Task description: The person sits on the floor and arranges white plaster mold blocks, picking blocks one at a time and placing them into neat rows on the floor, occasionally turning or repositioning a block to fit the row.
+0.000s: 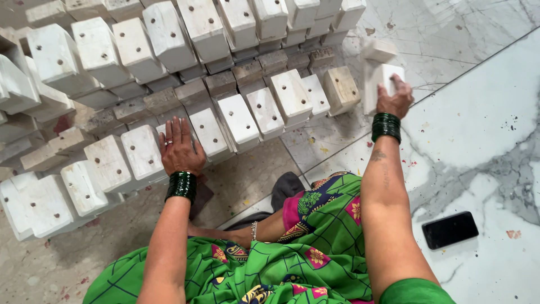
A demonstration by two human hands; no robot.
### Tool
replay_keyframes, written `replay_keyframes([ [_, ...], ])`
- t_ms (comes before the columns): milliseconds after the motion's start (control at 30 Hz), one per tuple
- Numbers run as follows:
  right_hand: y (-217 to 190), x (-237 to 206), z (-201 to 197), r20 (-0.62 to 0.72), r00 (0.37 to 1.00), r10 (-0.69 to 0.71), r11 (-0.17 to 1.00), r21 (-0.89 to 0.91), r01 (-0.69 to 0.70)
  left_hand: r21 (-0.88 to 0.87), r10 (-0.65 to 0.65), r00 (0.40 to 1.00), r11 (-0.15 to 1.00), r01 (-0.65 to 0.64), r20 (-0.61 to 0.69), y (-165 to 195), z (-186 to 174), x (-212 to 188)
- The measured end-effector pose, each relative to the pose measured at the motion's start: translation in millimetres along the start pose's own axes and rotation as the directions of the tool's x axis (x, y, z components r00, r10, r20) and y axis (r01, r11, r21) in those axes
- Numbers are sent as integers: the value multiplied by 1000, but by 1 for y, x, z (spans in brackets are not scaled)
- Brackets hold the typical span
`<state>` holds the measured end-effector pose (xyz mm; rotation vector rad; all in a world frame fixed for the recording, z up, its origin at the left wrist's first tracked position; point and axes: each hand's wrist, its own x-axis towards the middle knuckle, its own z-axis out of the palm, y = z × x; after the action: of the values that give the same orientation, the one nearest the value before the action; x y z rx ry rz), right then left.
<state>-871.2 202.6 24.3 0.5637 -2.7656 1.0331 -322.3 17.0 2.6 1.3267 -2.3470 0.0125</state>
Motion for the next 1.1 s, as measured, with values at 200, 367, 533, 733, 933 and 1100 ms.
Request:
replay_keyframes([
  [200, 25, -21, -12, 95, 896, 434, 875, -280, -394, -3, 11, 1000, 1000, -11, -6, 1, -2, 0],
  [367, 1, -4, 16, 166, 977, -135, 952, -251, 174, -19, 17, 1000, 1000, -17, 2, 2, -6, -2],
  [533, -44, -26, 51, 497, 868, -15, 991, -111, 81, -13, 9, 1000, 1000, -9, 10, 4, -9, -1],
  [733, -50, -21, 44, 384, 920, -82, 975, -159, 154, -5, 12, 1000, 1000, -12, 14, 3, -9, -1],
  [933, -26, -21, 47, 366, 921, -135, 978, -100, 183, -4, -2, 1000, 1000, 2, 14, 2, -7, -2],
  [1100, -37, -29, 63, 489, 853, -182, 978, -2, 210, -3, 0, 1000, 1000, 0, 2, 4, -7, 1],
])
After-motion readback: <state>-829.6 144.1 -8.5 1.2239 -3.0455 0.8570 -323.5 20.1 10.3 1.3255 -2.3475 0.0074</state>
